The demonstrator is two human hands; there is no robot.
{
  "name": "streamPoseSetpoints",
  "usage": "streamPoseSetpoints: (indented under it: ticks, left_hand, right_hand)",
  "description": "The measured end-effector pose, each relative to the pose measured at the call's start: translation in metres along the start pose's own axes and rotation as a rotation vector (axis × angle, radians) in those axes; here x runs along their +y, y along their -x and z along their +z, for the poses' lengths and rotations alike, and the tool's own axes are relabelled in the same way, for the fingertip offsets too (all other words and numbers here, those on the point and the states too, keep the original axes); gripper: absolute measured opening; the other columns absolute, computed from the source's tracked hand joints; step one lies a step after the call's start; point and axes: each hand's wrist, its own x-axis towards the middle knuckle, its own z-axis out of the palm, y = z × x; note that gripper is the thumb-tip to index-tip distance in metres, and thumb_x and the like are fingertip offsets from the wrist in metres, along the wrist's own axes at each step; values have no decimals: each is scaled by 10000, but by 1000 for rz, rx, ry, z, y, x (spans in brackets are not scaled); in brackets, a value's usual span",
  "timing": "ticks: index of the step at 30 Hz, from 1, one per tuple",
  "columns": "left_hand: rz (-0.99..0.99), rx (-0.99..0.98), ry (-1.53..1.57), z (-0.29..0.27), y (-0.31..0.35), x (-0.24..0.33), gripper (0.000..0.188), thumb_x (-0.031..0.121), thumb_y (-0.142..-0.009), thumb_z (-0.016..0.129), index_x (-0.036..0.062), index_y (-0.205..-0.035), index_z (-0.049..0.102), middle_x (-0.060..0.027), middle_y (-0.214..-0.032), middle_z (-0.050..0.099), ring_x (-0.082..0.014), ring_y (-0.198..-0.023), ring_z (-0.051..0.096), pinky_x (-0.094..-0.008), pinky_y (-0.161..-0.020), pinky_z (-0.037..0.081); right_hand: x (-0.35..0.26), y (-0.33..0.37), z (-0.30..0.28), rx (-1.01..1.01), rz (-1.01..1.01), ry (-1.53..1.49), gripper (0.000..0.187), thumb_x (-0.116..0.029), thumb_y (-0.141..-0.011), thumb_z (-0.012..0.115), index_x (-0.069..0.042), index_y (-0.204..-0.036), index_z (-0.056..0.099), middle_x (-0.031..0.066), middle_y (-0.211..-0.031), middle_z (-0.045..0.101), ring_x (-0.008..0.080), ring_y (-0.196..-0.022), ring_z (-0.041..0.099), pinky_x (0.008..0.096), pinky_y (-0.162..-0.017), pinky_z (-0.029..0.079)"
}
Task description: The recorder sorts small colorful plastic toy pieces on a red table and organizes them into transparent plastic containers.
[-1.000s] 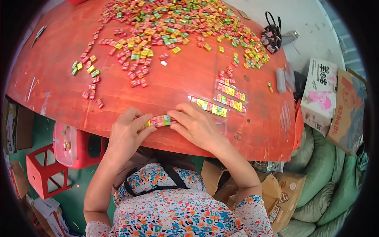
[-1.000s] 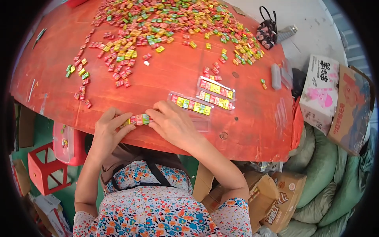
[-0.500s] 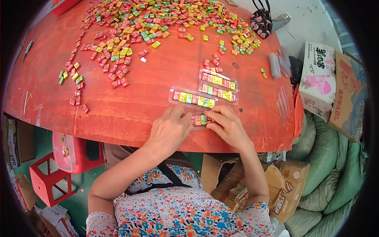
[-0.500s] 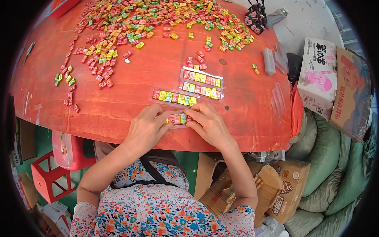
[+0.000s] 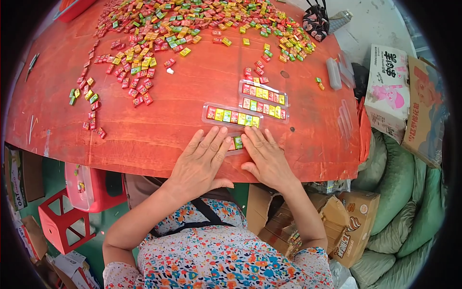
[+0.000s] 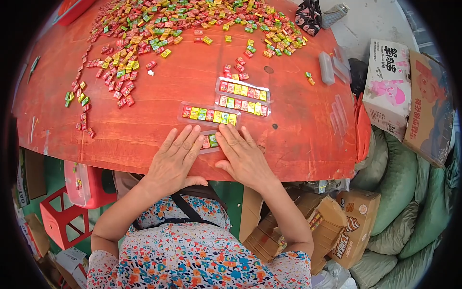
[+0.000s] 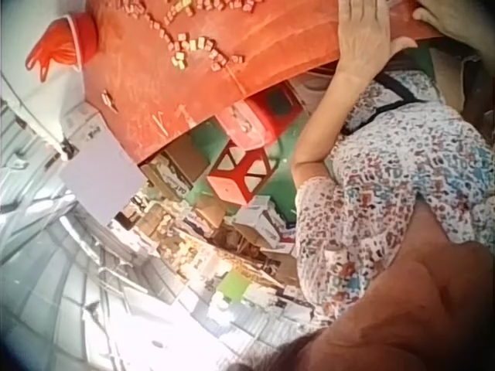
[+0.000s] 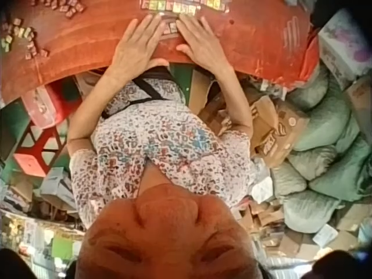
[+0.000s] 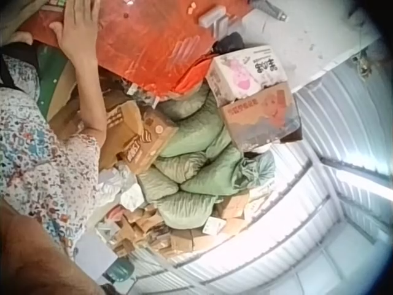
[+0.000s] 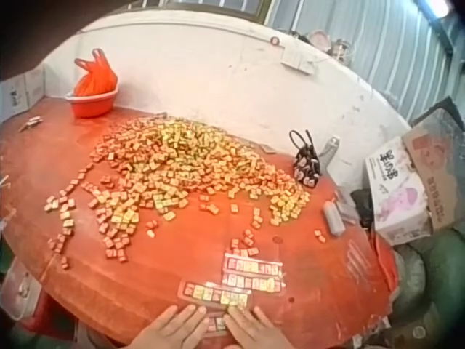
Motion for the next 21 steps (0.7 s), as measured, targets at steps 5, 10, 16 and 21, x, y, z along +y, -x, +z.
streamPoseSetpoints:
  ticks: [5,10,16,21]
  left_hand:
    - [23,-38,-60,1,4,1,1057,674,-728,610,-30,-1473,354,-182,-1560,317,-314,-1476,247,-481,-1220,158]
    - [25,-35,-3,6,2,-2,1053,696,-758,550,-42,-1478,335,-183,-1566,310,-316,-1477,257,-476,-1221,144]
    - [42,-48,-30,3,0,-4,1057,702,-768,530,-72,-1462,339,-204,-1556,317,-324,-1473,263,-482,-1217,152]
    - [42,-36,-44,5,1,-3,1048,706,-778,511,-71,-1461,343,-202,-1553,323,-324,-1471,266,-486,-1216,153]
  right_hand:
    - [-7,-1,6,8,-63,47,740,-520,-947,491,-4,-1468,391,171,-1551,349,318,-1444,330,510,-1198,198]
    - [-17,-3,13,24,-118,49,751,-544,-956,462,-12,-1480,377,171,-1554,345,307,-1455,312,515,-1204,168]
    - [-12,-6,9,72,-18,-158,587,-368,-991,527,-21,-1453,426,156,-1526,398,284,-1434,356,522,-1191,200]
    - [-12,-7,9,250,110,-361,549,-296,-959,599,-26,-1420,474,146,-1468,477,309,-1409,391,528,-1169,252]
